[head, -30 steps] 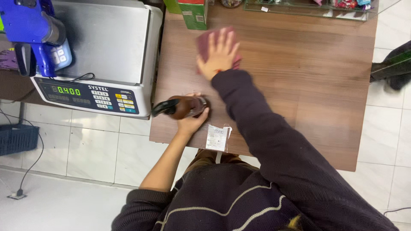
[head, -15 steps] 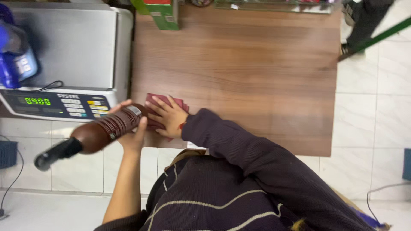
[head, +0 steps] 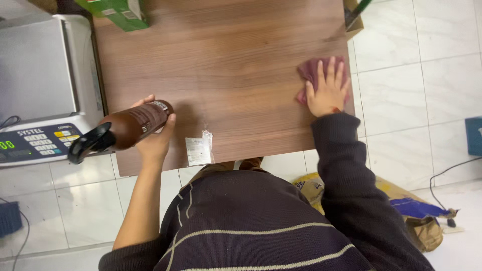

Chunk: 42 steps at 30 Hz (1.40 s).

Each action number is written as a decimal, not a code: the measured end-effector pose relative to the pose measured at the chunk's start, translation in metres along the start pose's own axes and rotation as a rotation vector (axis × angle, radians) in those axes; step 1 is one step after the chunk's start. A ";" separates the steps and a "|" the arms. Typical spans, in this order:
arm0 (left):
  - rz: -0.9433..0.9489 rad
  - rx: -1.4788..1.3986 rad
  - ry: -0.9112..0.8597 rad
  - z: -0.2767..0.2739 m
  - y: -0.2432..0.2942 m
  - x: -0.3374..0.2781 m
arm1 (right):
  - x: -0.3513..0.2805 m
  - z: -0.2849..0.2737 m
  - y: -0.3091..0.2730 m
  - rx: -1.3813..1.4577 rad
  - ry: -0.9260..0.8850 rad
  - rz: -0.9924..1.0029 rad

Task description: The person wipes a wooden counter surface with a pink cloth after clearing away various packaged grocery items and glass jars, then sprays the surface with a cleaning solution from a brown bottle and continues wiping the area.

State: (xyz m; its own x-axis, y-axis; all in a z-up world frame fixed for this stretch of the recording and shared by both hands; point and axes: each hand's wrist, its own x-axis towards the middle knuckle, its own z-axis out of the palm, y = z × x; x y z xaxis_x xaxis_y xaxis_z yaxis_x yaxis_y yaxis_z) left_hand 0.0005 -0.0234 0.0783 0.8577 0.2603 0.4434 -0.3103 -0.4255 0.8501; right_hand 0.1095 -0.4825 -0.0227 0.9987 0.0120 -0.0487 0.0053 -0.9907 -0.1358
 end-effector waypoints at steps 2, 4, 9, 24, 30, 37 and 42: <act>0.012 -0.001 -0.002 -0.003 0.002 -0.002 | -0.022 0.002 0.007 -0.011 0.023 0.041; 0.028 -0.025 0.035 -0.007 0.002 -0.007 | -0.042 0.007 -0.005 -0.056 0.137 0.131; 0.008 -0.107 0.040 -0.008 -0.012 -0.019 | -0.053 0.041 -0.135 -0.022 0.154 0.036; -0.053 -0.026 -0.009 0.016 -0.030 -0.033 | -0.081 0.073 -0.199 0.329 0.246 -0.867; -0.244 0.116 -0.085 0.062 -0.014 -0.043 | -0.076 0.008 -0.037 -0.015 -0.094 -0.317; -0.271 0.028 -0.345 0.164 -0.050 -0.066 | -0.073 -0.007 -0.026 0.042 -0.084 -0.136; -0.024 -0.013 -0.370 0.218 0.009 0.007 | -0.055 -0.018 -0.025 0.064 0.141 -0.078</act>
State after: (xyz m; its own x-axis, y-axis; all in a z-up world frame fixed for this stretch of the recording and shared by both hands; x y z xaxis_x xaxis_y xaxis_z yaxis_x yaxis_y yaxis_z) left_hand 0.0926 -0.2144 0.0271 0.9543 -0.0615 0.2924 -0.2912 -0.4112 0.8638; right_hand 0.0550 -0.4606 0.0016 0.9926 0.0644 0.1034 0.0839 -0.9768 -0.1968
